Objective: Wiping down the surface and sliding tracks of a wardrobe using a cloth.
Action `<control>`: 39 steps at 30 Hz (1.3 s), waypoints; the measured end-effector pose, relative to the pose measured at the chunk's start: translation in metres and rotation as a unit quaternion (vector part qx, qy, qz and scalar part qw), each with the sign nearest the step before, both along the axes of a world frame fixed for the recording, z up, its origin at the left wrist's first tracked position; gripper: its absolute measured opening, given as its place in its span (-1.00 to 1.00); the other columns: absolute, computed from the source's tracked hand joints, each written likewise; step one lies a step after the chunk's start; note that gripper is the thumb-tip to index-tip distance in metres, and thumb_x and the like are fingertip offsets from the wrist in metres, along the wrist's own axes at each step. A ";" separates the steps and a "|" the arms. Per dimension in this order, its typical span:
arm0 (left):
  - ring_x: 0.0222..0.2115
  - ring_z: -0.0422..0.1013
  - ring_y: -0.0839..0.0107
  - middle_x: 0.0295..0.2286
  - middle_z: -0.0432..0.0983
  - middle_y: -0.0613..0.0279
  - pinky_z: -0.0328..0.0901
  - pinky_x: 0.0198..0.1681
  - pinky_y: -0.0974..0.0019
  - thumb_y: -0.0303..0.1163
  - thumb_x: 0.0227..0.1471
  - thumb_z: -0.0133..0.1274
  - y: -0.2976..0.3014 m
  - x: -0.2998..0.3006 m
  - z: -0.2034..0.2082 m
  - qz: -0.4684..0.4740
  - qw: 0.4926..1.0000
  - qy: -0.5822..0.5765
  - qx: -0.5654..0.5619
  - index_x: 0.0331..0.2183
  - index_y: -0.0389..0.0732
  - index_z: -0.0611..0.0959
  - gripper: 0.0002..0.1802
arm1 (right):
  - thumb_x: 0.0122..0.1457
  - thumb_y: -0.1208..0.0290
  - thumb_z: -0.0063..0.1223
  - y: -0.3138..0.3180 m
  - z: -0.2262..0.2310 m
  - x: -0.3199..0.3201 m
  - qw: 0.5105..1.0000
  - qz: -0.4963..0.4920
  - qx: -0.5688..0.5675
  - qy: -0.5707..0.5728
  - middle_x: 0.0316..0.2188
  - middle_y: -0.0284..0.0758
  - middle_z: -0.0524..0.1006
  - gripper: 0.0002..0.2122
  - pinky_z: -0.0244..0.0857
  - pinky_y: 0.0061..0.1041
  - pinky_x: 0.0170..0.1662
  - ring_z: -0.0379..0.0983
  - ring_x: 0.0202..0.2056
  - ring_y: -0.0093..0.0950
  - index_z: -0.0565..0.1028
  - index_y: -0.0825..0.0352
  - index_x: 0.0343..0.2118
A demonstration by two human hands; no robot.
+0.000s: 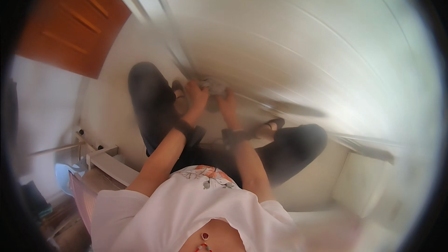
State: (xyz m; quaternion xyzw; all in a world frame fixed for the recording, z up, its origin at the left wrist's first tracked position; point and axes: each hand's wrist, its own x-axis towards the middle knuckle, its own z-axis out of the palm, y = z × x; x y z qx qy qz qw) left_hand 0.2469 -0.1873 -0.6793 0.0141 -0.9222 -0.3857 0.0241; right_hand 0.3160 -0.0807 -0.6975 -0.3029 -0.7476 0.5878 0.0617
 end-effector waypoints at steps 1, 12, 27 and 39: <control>-0.04 0.21 -0.07 -0.06 0.22 -0.22 0.15 0.05 0.05 -0.47 -0.16 0.11 -0.005 -0.004 -0.001 0.009 1.000 0.002 0.000 -0.05 -0.43 0.35 -0.41 | -0.03 0.35 0.15 -0.004 0.004 -0.004 1.000 0.009 0.000 0.002 -0.02 0.01 0.40 -0.40 0.20 -0.39 0.05 0.33 0.03 -0.19 0.28 0.52 0.08; 0.21 -0.04 0.13 0.23 -0.18 -0.19 0.00 0.19 0.20 -0.17 0.08 -0.03 0.024 -0.005 0.036 0.065 0.765 -0.334 0.547 0.24 -0.41 -0.26 -0.01 | 0.13 0.17 0.02 0.004 0.079 0.019 0.987 0.010 0.162 0.016 -0.28 0.01 0.53 -0.49 0.27 -0.40 -0.10 0.47 -0.22 -0.25 0.38 0.58 -0.04; -0.22 0.46 -0.03 -0.30 0.53 -0.19 0.32 -0.18 0.11 -0.15 -0.13 0.13 0.099 0.045 -0.006 -0.019 0.873 -0.287 0.393 -0.22 -0.42 0.57 -0.47 | 0.17 0.13 -0.14 0.057 0.005 0.080 0.964 -0.213 -0.009 -0.162 -0.14 -0.10 0.47 -0.48 0.23 -0.39 -0.08 0.38 -0.18 -0.28 0.37 0.59 -0.05; -0.27 0.45 -0.12 -0.37 0.53 -0.20 0.32 -0.21 0.03 -0.14 -0.06 0.06 0.089 0.040 -0.031 -0.059 0.941 -0.206 0.263 -0.29 -0.40 0.57 -0.54 | 0.15 0.10 -0.12 0.043 -0.007 0.073 0.976 -0.022 0.108 -0.186 -0.09 -0.01 0.44 -0.43 0.20 -0.39 -0.04 0.36 -0.08 -0.26 0.33 0.60 0.00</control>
